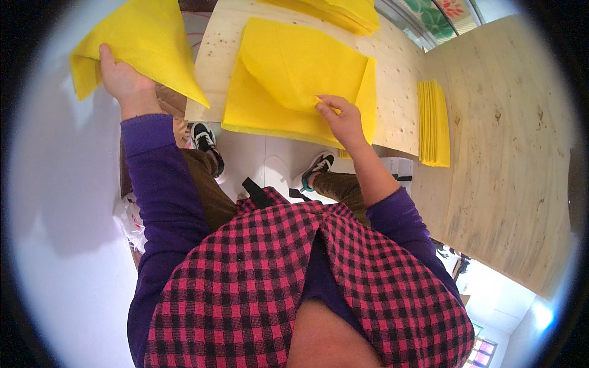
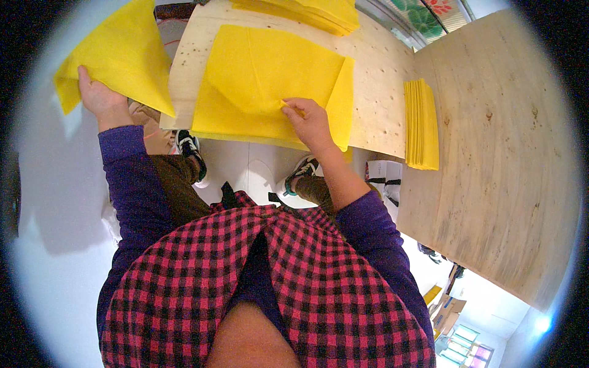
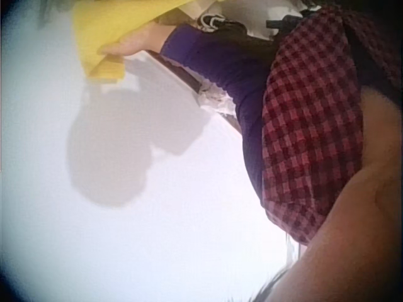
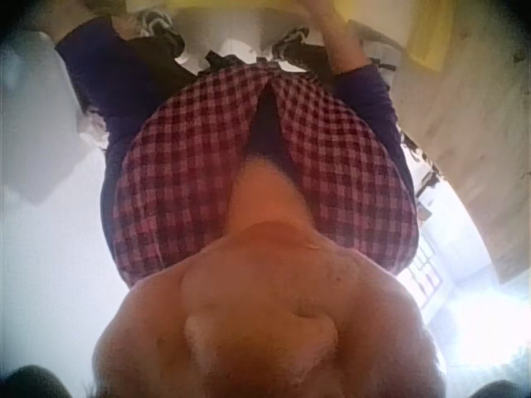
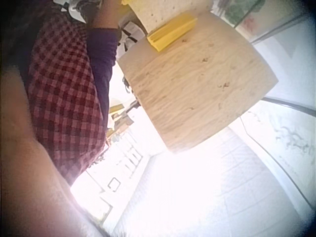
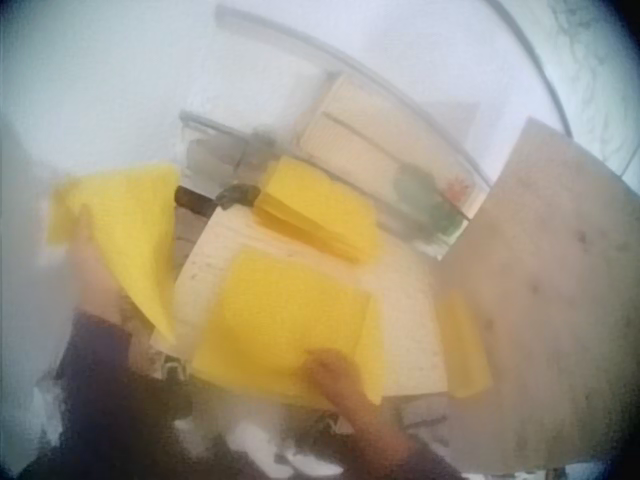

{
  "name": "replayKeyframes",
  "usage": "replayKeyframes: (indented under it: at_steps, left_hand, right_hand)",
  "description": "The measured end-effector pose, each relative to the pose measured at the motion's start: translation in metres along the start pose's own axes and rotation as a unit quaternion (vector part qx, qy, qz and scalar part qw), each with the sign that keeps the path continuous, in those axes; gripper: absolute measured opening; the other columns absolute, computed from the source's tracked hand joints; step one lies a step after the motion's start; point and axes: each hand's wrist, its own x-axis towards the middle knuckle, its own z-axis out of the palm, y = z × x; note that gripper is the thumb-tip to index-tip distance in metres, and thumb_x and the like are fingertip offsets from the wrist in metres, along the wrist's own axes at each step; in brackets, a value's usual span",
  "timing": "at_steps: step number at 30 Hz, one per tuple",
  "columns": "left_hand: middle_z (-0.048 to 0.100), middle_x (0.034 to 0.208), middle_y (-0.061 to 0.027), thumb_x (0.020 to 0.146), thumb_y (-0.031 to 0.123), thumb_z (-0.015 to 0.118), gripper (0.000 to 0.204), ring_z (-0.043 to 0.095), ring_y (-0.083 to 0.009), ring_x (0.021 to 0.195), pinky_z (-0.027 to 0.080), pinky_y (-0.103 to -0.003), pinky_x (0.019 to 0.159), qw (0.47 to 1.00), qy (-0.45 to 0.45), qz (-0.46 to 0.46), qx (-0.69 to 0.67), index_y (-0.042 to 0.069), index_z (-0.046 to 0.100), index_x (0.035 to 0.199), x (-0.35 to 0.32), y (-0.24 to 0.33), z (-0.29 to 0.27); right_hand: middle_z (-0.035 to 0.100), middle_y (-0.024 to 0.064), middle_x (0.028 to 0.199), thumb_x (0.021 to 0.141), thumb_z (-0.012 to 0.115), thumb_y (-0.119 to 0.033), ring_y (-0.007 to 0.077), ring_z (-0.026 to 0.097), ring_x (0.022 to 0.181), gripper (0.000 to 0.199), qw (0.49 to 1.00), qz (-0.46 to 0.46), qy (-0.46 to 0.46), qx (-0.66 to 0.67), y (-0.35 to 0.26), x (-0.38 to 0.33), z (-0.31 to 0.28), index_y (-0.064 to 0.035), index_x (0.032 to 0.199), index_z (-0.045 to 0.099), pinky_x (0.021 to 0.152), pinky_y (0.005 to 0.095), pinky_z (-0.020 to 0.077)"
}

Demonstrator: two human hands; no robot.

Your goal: The person folds multiple yellow sheets on a wooden table. They repeatedly fold each sheet in half, align the edges, and stack the folded sheets into a growing pile.

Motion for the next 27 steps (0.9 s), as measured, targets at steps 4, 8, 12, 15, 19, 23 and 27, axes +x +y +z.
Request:
replayKeyframes:
  at_steps: [4,8,12,15,19,23,27]
  left_hand:
    - [0.052,0.123,-0.0113,0.096,0.032,0.037,0.04,0.051,-0.0301,0.109,0.041,-0.043,0.094,1.0,0.018,0.003,0.023,0.004,0.046,0.123,-0.001,0.0,0.002]
    - [0.05,0.125,-0.0119,0.096,0.033,0.036,0.041,0.05,-0.0301,0.111,0.04,-0.043,0.094,0.999,0.014,-0.003,0.031,0.004,0.044,0.125,-0.002,-0.001,0.003]
    - [0.05,0.126,-0.0125,0.096,0.033,0.035,0.042,0.049,-0.0304,0.112,0.039,-0.043,0.096,0.999,0.009,0.003,0.035,0.004,0.043,0.126,-0.001,-0.003,0.004]
    - [0.049,0.126,-0.0129,0.096,0.034,0.034,0.043,0.048,-0.0311,0.114,0.038,-0.043,0.097,0.999,0.012,-0.012,0.031,0.004,0.043,0.126,0.0,-0.003,0.004]
    - [0.049,0.127,-0.013,0.096,0.035,0.035,0.045,0.048,-0.0311,0.114,0.038,-0.044,0.097,0.999,0.023,-0.027,0.032,0.003,0.042,0.127,-0.002,-0.003,0.006]
    - [0.048,0.129,-0.0131,0.096,0.037,0.037,0.047,0.048,-0.0296,0.114,0.038,-0.043,0.098,0.997,0.051,-0.061,0.025,0.003,0.042,0.128,-0.002,-0.003,0.01]
    - [0.048,0.13,-0.0124,0.096,0.034,0.038,0.044,0.048,-0.0289,0.115,0.036,-0.041,0.099,0.995,0.024,-0.084,-0.053,0.004,0.043,0.128,-0.001,-0.006,0.009]
  right_hand:
    - [0.064,0.0011,0.08,0.081,0.067,-0.016,0.0085,0.056,0.074,0.015,0.994,0.109,-0.013,0.025,-0.008,0.012,-0.016,-0.0017,0.086,0.064,0.066,0.0244,0.0458]
    - [0.058,-0.0045,0.075,0.083,0.065,-0.017,0.0045,0.05,0.07,0.014,0.987,0.12,0.051,0.099,-0.013,0.034,-0.049,-0.0033,0.085,0.065,0.063,0.0213,0.0421]
    - [0.058,-0.0052,0.077,0.086,0.063,-0.019,0.0049,0.05,0.07,0.014,0.982,0.068,0.083,0.159,-0.013,0.072,-0.099,-0.0048,0.087,0.064,0.064,0.0209,0.0417]
    - [0.06,-0.0041,0.079,0.087,0.061,-0.019,0.0056,0.052,0.07,0.014,0.98,0.04,0.122,0.152,-0.015,0.106,-0.137,-0.0057,0.089,0.064,0.064,0.0222,0.0429]
    - [0.061,-0.0036,0.081,0.088,0.06,-0.018,0.0065,0.053,0.071,0.013,0.976,0.023,0.176,0.129,-0.034,0.144,-0.187,-0.0054,0.091,0.064,0.065,0.0222,0.0429]
    - [0.061,-0.0022,0.081,0.088,0.06,-0.021,0.008,0.053,0.072,0.017,0.975,0.011,0.205,0.084,-0.061,0.187,-0.232,-0.005,0.092,0.064,0.066,0.0235,0.0432]
    - [0.063,-0.0001,0.08,0.087,0.06,-0.028,0.0101,0.054,0.071,0.026,0.975,-0.024,0.219,-0.04,-0.086,0.239,-0.266,-0.0027,0.092,0.064,0.066,0.027,0.0441]
